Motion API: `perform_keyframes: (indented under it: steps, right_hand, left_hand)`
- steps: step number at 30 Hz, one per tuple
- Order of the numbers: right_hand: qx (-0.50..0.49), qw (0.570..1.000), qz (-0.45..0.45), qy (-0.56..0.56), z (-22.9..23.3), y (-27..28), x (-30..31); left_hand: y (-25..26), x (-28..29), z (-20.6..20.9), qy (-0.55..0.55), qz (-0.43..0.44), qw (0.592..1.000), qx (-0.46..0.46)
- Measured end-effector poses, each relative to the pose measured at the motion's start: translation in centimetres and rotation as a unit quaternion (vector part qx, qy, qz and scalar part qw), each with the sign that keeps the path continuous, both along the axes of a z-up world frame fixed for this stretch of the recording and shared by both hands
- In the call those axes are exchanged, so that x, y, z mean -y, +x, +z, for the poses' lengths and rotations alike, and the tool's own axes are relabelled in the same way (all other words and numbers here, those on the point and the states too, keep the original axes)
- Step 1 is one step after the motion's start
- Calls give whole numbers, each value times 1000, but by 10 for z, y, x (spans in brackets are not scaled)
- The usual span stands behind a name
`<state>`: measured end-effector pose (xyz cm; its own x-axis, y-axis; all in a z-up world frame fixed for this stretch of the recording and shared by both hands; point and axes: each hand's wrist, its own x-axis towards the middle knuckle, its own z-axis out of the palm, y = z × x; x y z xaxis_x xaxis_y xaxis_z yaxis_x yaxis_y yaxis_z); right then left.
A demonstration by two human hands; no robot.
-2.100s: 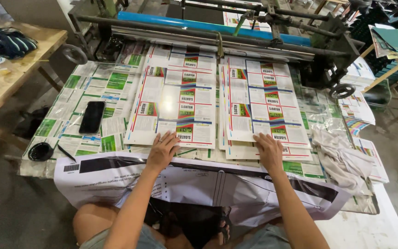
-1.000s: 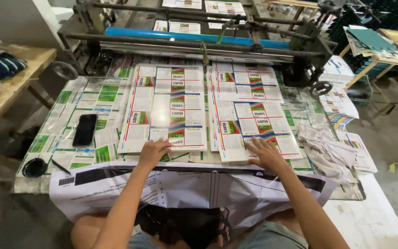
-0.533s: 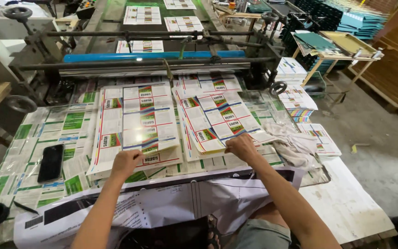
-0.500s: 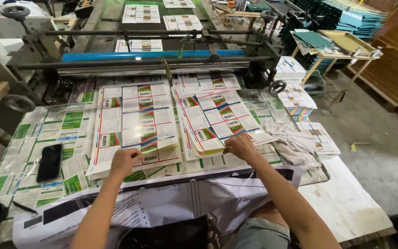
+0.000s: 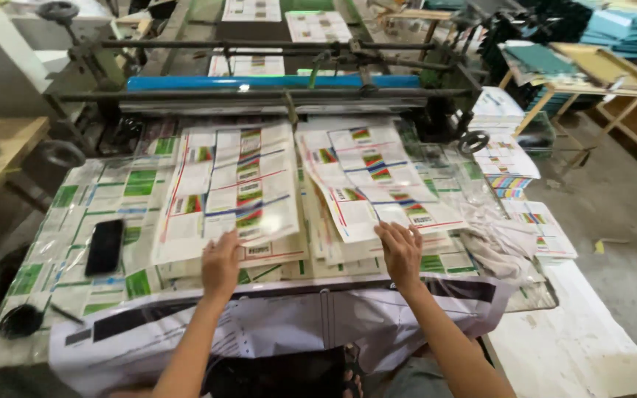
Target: The person repeatedly picks up printed paper sheets from a table and stacks them into neat piles. They handle the sheets by hand, aligning edges and smoothing the stacks as they build them up.
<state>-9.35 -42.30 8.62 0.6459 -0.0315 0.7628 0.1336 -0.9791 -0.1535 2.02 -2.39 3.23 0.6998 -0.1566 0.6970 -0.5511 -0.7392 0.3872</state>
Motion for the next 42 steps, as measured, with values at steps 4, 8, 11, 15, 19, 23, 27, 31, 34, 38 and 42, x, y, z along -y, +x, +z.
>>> perform_keyframes:
  steps: [4,8,11,15,19,23,27,31,34,38,42]
  right_hand:
    - [-91,995,3,-31,-57,-4,2]
    - [-100,995,-8,27,-49,-15,-4]
    - [-89,996,-2,19,-45,-10,-2]
    - [-75,997,-12,17,-47,-13,-3]
    - [-70,997,-24,10,-46,-12,-3]
    - [-83,996,-34,16,-48,-4,-4]
    - [-84,996,-22,18,-47,-5,-2]
    - [-93,995,-20,22,-46,-4,-3]
    - [-98,995,-18,25,-48,-2,-1]
    - [-102,995,-11,23,-53,-1,2]
    - [-121,992,-9,25,-47,-3,1]
  left_hand:
    - [4,-2,-45,88,8,985,-150]
    - [-1,-1,-40,91,-15,986,-138]
    - [19,-2,-44,101,-35,985,-132]
    - [34,-1,-48,105,-45,979,-166]
    - [56,3,-51,78,-63,979,-176]
    - [82,9,-51,84,-46,981,-171]
    - [98,18,-50,81,-54,982,-163]
    - [119,23,-53,105,-50,980,-161]
    - [130,28,-44,118,-44,977,-172]
    - [157,35,-48,154,-23,972,-175]
    - [162,42,-50,169,-19,974,-153]
